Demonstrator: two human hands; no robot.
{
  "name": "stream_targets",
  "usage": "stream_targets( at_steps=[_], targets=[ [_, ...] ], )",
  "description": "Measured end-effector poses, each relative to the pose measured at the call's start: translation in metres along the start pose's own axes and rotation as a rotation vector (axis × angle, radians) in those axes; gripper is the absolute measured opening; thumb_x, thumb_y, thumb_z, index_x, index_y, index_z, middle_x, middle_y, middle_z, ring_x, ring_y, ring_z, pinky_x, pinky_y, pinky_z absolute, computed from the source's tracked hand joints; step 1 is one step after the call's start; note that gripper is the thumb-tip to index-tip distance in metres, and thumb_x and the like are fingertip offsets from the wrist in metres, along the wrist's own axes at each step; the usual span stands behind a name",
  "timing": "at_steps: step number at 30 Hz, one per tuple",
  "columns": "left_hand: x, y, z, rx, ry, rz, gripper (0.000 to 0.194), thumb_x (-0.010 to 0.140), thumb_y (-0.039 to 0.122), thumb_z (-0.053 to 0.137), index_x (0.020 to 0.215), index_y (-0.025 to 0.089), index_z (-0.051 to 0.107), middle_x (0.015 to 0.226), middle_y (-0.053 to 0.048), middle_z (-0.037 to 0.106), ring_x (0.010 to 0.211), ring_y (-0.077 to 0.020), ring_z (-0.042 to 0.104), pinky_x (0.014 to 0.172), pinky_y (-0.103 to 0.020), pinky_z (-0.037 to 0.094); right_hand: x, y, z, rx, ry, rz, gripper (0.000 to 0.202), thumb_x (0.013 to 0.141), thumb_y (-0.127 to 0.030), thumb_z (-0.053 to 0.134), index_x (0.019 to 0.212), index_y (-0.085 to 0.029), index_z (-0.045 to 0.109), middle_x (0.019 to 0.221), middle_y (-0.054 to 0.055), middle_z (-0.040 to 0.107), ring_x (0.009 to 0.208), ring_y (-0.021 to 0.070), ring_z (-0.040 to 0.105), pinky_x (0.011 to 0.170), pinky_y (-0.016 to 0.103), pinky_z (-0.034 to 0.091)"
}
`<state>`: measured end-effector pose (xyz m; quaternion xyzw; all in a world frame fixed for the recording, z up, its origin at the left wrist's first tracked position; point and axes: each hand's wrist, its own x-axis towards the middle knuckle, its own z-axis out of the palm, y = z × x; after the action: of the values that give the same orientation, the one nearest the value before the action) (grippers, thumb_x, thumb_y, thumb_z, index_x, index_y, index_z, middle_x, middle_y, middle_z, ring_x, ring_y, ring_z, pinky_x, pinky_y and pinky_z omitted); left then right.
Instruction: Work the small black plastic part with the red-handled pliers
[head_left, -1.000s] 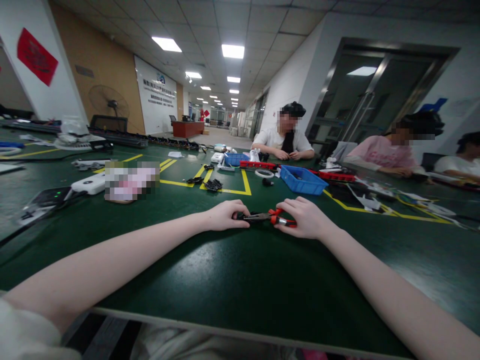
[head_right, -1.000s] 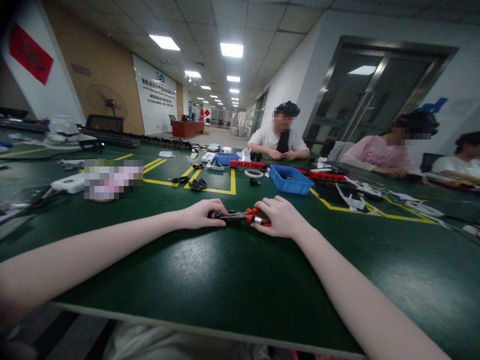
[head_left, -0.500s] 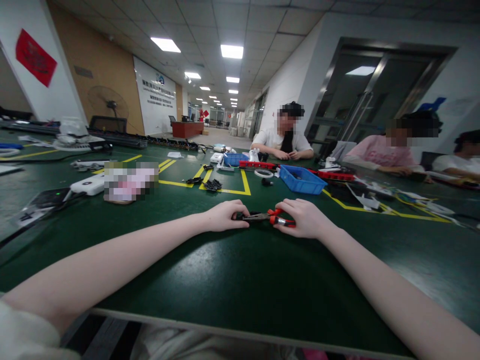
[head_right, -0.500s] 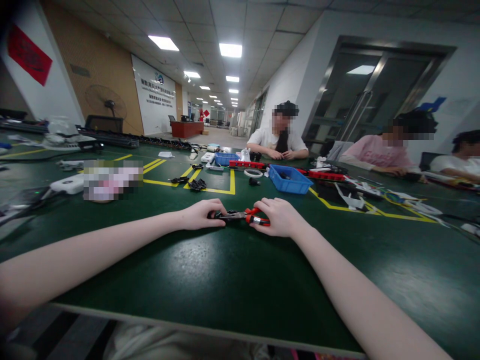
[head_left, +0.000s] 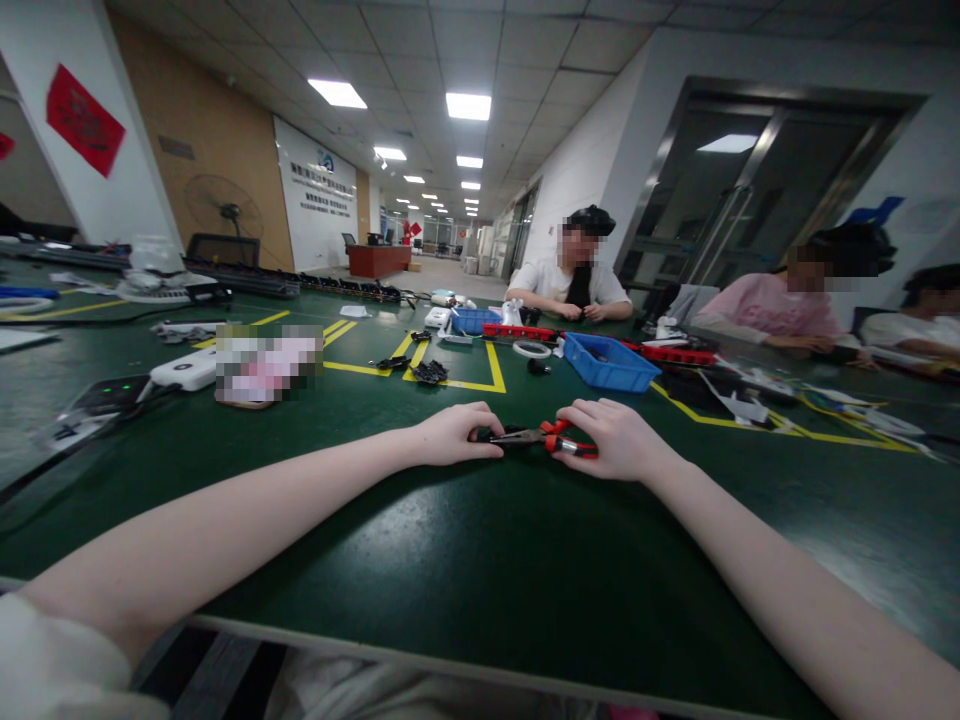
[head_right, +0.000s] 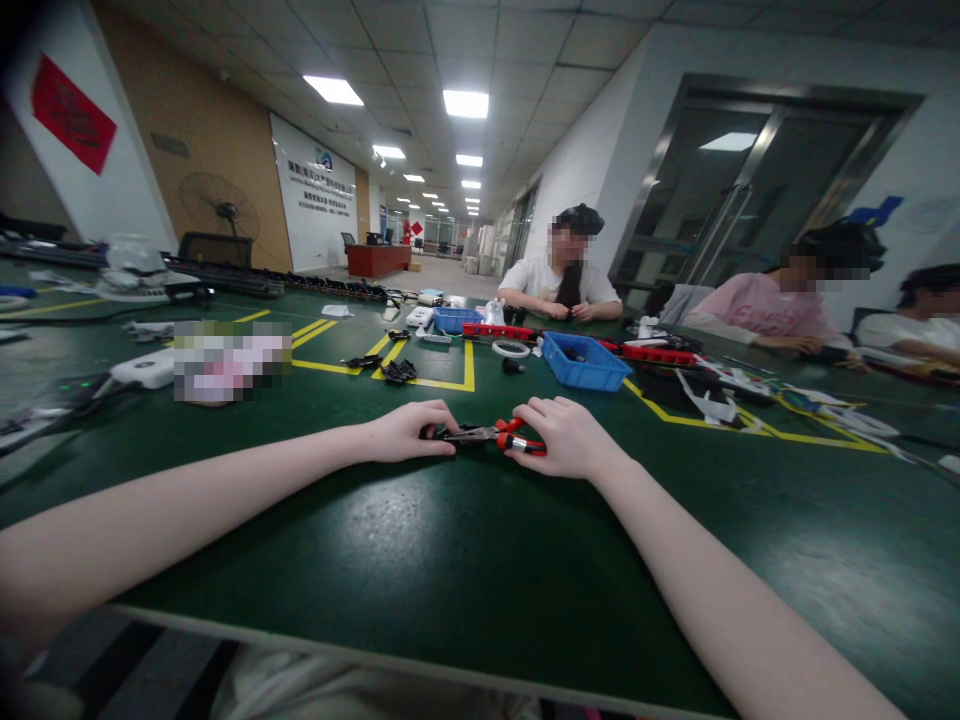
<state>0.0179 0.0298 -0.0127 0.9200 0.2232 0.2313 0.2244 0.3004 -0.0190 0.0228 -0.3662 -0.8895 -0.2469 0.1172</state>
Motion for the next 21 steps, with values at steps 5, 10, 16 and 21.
stream_targets(
  at_steps=[5,10,16,21],
  targets=[
    [0.002,-0.0015,0.0003,0.009,-0.013,0.006,0.026,0.087,0.037,0.063,0.104,0.017,0.065,0.104,-0.004,0.055,0.069,-0.0096,0.051,0.065,-0.023,0.042,0.0003,0.0006,0.0011,-0.014,0.01,-0.006,0.038,0.084,-0.05,0.055,0.103,-0.016,0.06,0.091,0.01,0.066,0.072,0.0199,0.06,0.067,0.032,0.042],
    [0.0018,-0.0011,0.001,0.011,-0.006,-0.005,0.028,0.086,0.039,0.063,0.104,0.018,0.065,0.103,-0.004,0.055,0.068,-0.0096,0.051,0.065,-0.024,0.041,0.0004,0.0036,0.0018,-0.023,0.018,-0.018,0.039,0.084,-0.051,0.055,0.103,-0.017,0.061,0.09,0.009,0.066,0.073,0.02,0.061,0.067,0.033,0.043],
    [0.0011,-0.0009,0.0013,0.015,0.002,-0.001,0.028,0.085,0.04,0.065,0.102,0.019,0.066,0.102,-0.003,0.055,0.068,-0.0095,0.051,0.065,-0.024,0.041,-0.0001,0.0061,-0.0009,-0.041,0.023,-0.019,0.041,0.083,-0.051,0.056,0.105,-0.017,0.062,0.092,0.01,0.066,0.075,0.0207,0.061,0.068,0.033,0.043],
    [0.0005,-0.0013,0.0014,0.01,0.009,0.003,0.028,0.085,0.039,0.065,0.103,0.018,0.065,0.101,-0.003,0.055,0.067,-0.0094,0.05,0.065,-0.024,0.042,-0.002,0.0079,-0.0007,-0.038,0.013,-0.01,0.042,0.085,-0.052,0.054,0.106,-0.016,0.061,0.094,0.011,0.066,0.077,0.0213,0.062,0.069,0.033,0.044]
  ],
)
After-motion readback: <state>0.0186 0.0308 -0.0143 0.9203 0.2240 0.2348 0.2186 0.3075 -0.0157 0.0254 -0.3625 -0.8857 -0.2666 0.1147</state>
